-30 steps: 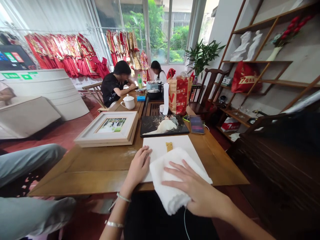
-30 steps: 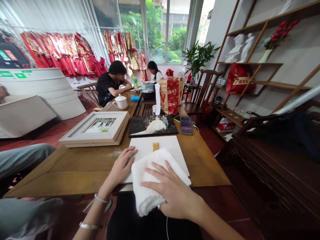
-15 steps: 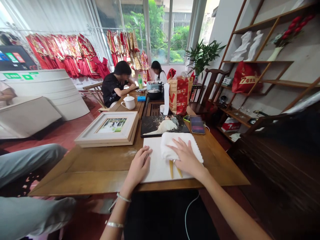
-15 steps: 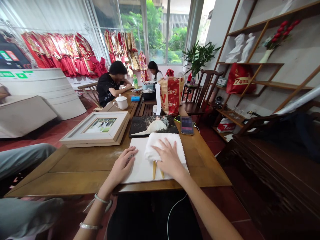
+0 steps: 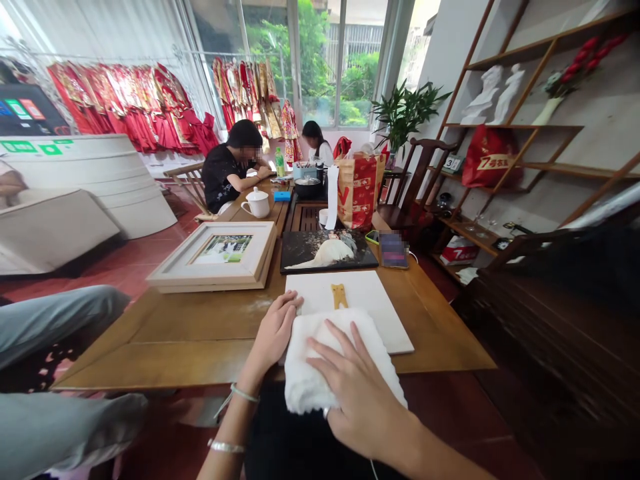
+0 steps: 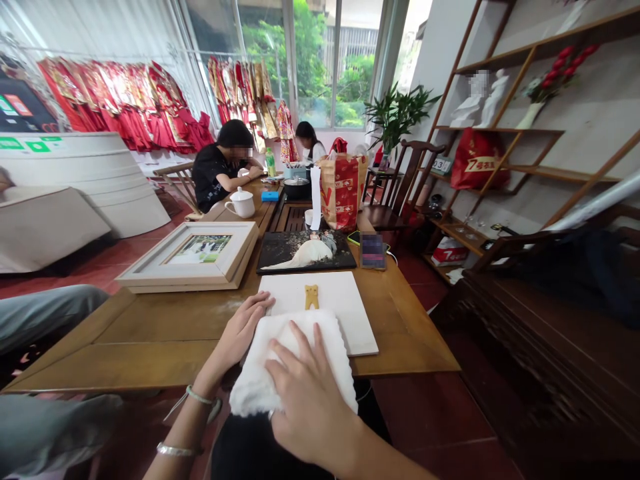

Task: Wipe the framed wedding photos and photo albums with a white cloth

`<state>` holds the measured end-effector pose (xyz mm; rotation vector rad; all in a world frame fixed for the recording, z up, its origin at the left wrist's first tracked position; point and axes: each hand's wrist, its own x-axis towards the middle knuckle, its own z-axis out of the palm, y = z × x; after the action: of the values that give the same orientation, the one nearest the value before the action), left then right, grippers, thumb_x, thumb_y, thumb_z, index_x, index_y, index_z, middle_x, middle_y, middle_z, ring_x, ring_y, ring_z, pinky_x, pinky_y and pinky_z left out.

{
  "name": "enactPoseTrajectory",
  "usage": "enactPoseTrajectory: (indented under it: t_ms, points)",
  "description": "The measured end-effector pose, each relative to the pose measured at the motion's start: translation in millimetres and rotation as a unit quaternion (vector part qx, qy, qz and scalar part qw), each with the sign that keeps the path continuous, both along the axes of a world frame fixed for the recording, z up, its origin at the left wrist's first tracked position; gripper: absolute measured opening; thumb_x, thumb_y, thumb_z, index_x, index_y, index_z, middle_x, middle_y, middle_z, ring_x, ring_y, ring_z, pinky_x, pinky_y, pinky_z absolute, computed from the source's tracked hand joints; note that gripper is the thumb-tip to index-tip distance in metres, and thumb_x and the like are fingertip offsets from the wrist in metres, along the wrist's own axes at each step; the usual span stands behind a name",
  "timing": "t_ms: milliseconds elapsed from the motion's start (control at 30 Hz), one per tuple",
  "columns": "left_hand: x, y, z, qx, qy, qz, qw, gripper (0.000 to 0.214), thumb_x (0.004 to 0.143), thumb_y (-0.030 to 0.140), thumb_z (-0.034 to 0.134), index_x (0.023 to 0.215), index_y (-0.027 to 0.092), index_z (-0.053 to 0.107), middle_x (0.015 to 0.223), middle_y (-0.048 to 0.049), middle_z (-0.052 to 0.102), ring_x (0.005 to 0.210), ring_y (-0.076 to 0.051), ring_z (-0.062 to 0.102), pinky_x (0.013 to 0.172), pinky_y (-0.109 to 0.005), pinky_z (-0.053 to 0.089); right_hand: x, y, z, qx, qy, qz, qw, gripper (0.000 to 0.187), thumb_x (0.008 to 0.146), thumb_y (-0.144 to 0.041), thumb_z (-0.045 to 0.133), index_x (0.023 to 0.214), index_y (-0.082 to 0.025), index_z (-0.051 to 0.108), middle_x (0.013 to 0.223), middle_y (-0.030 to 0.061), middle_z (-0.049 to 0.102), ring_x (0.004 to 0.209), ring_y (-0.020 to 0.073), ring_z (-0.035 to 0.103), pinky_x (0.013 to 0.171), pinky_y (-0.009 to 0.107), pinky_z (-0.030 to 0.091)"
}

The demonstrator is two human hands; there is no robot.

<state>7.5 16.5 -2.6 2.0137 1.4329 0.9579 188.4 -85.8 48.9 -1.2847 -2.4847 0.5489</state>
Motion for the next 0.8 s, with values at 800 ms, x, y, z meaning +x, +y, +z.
enactPoseTrajectory:
  t_ms: [800]
  points:
    - [-4, 1, -11.2, 0.057, 0.055, -0.010, 0.997, 0.042, 0.085, 0.033, 0.053, 0.124, 0.017, 0.055, 0.135, -0.0129, 0.053, 0.129, -0.026, 0.045, 0.110, -0.044, 0.035, 114, 61, -16.2, 0.017, 0.035, -0.055, 0.998, 0.083, 0.055, -0.003, 0.039, 0.136, -0.021, 0.046, 0.146, 0.0052, 0.040, 0.141, 0.0217, 0.019, 0.115, 0.054, 0.005]
